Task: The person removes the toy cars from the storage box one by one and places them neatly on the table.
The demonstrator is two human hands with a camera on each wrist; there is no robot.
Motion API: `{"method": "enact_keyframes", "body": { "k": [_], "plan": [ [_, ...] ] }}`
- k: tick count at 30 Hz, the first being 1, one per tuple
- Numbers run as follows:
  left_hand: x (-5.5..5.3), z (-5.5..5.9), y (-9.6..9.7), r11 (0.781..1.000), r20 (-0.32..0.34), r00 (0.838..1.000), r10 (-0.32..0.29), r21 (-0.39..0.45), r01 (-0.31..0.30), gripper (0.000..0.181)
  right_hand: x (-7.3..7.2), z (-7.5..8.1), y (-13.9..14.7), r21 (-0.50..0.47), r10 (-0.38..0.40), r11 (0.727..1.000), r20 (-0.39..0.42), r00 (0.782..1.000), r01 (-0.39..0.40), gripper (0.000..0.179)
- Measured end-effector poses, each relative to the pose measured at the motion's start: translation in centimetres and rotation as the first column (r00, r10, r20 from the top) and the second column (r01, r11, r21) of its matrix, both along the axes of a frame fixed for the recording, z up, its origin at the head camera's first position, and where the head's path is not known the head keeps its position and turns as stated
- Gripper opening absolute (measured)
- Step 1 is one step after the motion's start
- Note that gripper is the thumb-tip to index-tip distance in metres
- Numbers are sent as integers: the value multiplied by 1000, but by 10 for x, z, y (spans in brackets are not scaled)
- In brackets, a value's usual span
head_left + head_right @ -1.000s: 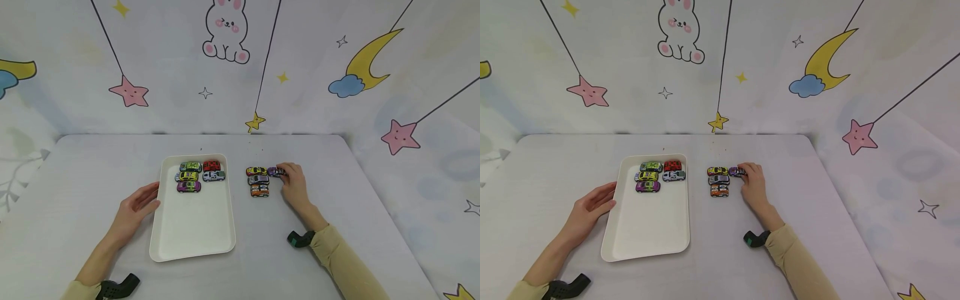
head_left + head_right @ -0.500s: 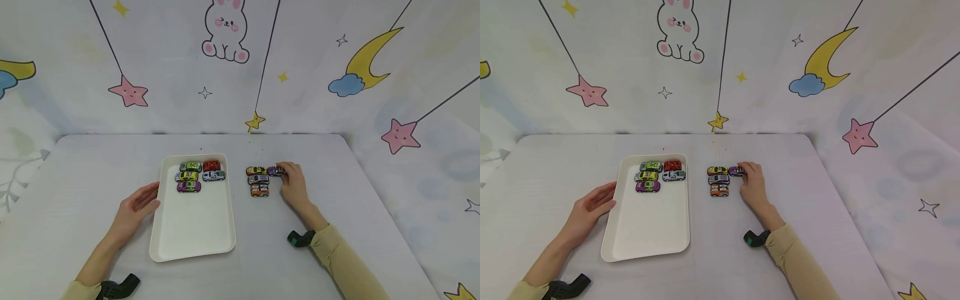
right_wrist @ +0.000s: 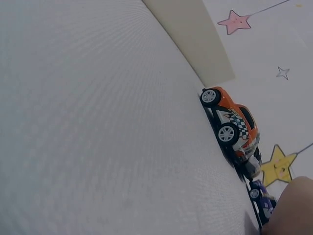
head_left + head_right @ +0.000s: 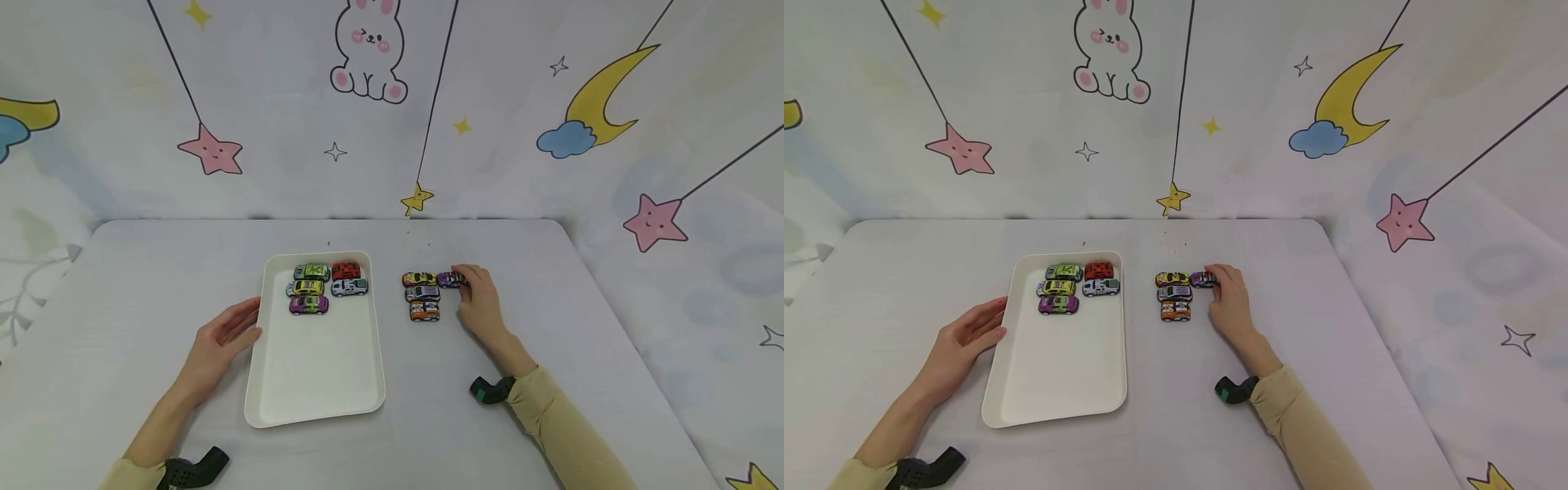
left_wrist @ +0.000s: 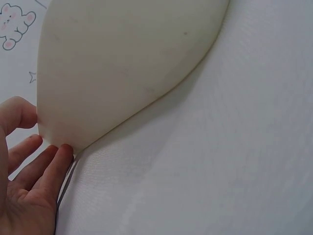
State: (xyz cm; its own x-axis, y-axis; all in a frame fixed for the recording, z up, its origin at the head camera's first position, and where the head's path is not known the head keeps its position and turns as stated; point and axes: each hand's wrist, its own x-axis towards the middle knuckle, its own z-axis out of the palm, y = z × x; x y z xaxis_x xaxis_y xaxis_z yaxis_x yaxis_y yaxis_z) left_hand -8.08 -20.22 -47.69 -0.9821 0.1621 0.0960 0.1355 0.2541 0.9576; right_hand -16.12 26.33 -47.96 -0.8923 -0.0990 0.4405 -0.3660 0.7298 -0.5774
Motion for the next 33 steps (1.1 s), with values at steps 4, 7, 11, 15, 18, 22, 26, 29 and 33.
{"method": "enact_keyframes", "body": {
  "k": [4,7,11,15,18,22,26,29,33],
  "plan": [
    [0,0,0,1000,0,1000,-1,-4,1,52,0,-1,0,-5,-5,1000,5,1000,5,45],
    [0,0,0,1000,0,1000,0,-3,0,52,0,-1,0,-3,-10,1000,10,1000,10,45],
    [1,0,0,1000,-4,1000,0,-5,0,52,0,-1,-1,0,-13,1000,17,1000,13,46],
    [0,1,0,1000,-4,1000,-2,1,2,53,1,2,-2,0,-16,1000,23,1000,16,45],
    [0,0,0,1000,-4,1000,-3,5,3,52,1,3,-2,0,-17,1000,23,1000,17,45],
    [-1,0,0,1000,-7,1000,-2,8,2,52,1,2,-1,-3,-13,1000,-1,1000,13,47],
    [-1,-1,1,1000,-2,1000,-4,11,4,52,2,2,0,-13,-7,1000,-57,998,6,51],
    [0,0,1,1000,0,1000,-5,8,5,52,2,5,-2,-20,10,1000,-100,995,-12,54],
    [1,1,0,1000,3,1000,-5,8,5,53,6,17,-10,-17,72,997,-132,989,-74,56]
  ]
}}
